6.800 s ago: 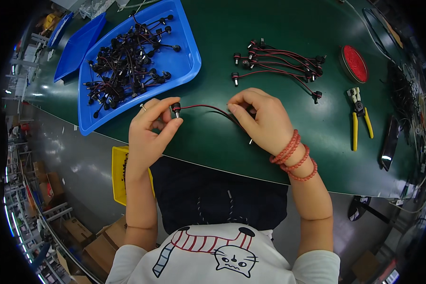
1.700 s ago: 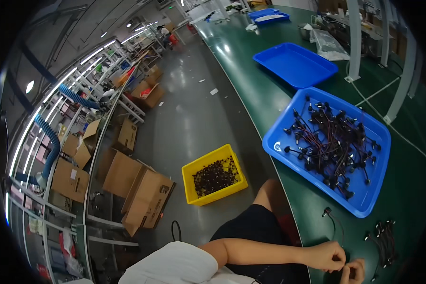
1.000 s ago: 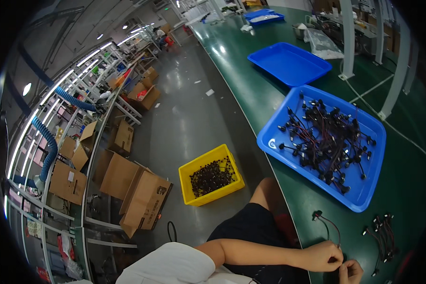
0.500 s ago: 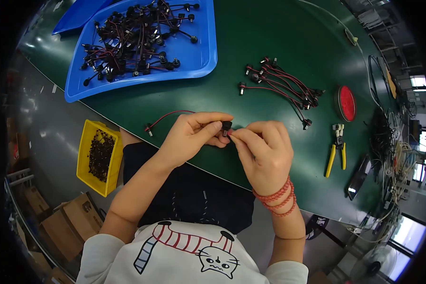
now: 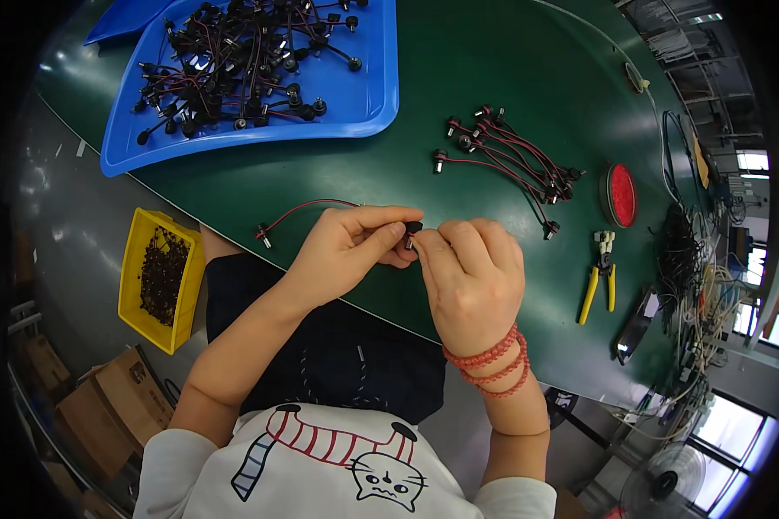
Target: Assemble small electronic cables by attaching connectors to wires at an assembly station.
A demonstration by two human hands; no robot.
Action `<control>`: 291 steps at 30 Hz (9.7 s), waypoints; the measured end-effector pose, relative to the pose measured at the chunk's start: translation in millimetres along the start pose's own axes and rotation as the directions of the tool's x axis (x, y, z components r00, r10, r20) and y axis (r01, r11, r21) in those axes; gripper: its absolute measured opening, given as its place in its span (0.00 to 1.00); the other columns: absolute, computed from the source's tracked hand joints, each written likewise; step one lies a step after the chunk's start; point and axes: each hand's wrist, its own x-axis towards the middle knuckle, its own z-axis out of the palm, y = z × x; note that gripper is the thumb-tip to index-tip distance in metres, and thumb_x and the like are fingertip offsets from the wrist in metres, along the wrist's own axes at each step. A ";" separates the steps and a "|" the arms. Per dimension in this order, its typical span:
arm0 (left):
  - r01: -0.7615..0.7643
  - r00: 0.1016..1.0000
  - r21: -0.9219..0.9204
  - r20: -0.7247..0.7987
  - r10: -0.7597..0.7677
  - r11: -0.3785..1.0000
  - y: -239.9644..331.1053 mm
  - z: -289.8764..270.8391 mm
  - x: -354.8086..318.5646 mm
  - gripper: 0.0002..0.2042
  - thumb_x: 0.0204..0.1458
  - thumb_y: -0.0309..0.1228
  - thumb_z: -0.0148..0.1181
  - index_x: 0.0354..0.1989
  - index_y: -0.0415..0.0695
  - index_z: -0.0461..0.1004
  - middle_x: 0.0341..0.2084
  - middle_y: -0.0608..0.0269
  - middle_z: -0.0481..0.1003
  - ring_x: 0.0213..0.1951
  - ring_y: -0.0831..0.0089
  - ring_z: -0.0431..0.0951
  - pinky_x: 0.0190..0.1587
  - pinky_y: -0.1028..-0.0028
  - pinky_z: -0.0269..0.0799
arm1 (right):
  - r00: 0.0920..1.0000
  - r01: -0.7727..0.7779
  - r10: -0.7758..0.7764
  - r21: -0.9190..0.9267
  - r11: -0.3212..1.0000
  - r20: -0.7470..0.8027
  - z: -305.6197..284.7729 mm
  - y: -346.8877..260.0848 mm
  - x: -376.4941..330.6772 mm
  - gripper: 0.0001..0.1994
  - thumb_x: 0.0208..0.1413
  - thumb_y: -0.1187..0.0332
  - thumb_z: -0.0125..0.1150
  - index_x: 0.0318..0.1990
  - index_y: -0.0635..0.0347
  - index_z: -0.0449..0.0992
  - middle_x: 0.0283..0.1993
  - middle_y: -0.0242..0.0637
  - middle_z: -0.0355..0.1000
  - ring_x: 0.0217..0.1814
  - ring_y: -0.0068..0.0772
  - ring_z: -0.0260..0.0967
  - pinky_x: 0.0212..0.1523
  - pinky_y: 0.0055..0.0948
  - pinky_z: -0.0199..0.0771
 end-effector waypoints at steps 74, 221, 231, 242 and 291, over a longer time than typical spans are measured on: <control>0.037 0.848 0.990 -0.104 0.520 0.138 108.1 -96.8 31.8 0.09 0.38 0.26 0.54 0.31 0.40 0.71 0.24 0.59 0.72 0.24 0.69 0.71 0.27 0.76 0.66 | 0.773 -0.601 0.630 0.236 0.764 -0.072 -14.1 210.0 -24.6 0.10 0.44 0.67 0.54 0.31 0.64 0.71 0.26 0.37 0.69 0.30 0.24 0.66 0.32 0.20 0.64; 0.150 0.984 0.022 0.096 -0.151 0.988 12.5 -5.0 -3.6 0.10 0.45 0.21 0.49 0.36 0.32 0.67 0.26 0.56 0.71 0.29 0.73 0.73 0.31 0.81 0.70 | 0.932 -0.311 0.359 0.605 0.733 0.045 8.9 10.3 -32.0 0.05 0.34 0.82 0.56 0.23 0.65 0.69 0.26 0.35 0.64 0.26 0.24 0.62 0.26 0.18 0.62; 0.141 0.987 -0.070 0.082 -0.136 0.987 16.6 -10.1 -4.8 0.11 0.48 0.23 0.43 0.38 0.31 0.66 0.27 0.53 0.71 0.30 0.71 0.73 0.34 0.79 0.71 | 0.958 -0.229 0.282 0.451 0.862 -0.052 9.3 1.3 -23.0 0.05 0.33 0.81 0.57 0.21 0.63 0.69 0.25 0.35 0.65 0.25 0.27 0.63 0.25 0.21 0.63; 0.131 0.990 -0.086 0.059 -0.127 0.988 15.3 -10.6 -5.3 0.10 0.47 0.22 0.46 0.37 0.31 0.67 0.26 0.55 0.71 0.29 0.73 0.73 0.33 0.80 0.71 | 0.970 -0.184 0.231 0.386 0.904 -0.078 13.9 -4.4 -17.7 0.06 0.32 0.81 0.58 0.21 0.63 0.70 0.24 0.34 0.65 0.26 0.28 0.62 0.25 0.21 0.63; -0.205 0.927 0.978 0.180 0.329 0.044 -3.0 50.2 18.4 0.07 0.38 0.31 0.52 0.22 0.40 0.65 0.19 0.58 0.68 0.21 0.69 0.71 0.19 0.75 0.66 | 0.655 -0.744 0.754 -0.132 0.655 0.048 -19.5 319.5 -56.2 0.09 0.40 0.66 0.56 0.28 0.60 0.73 0.25 0.37 0.71 0.28 0.28 0.68 0.31 0.23 0.65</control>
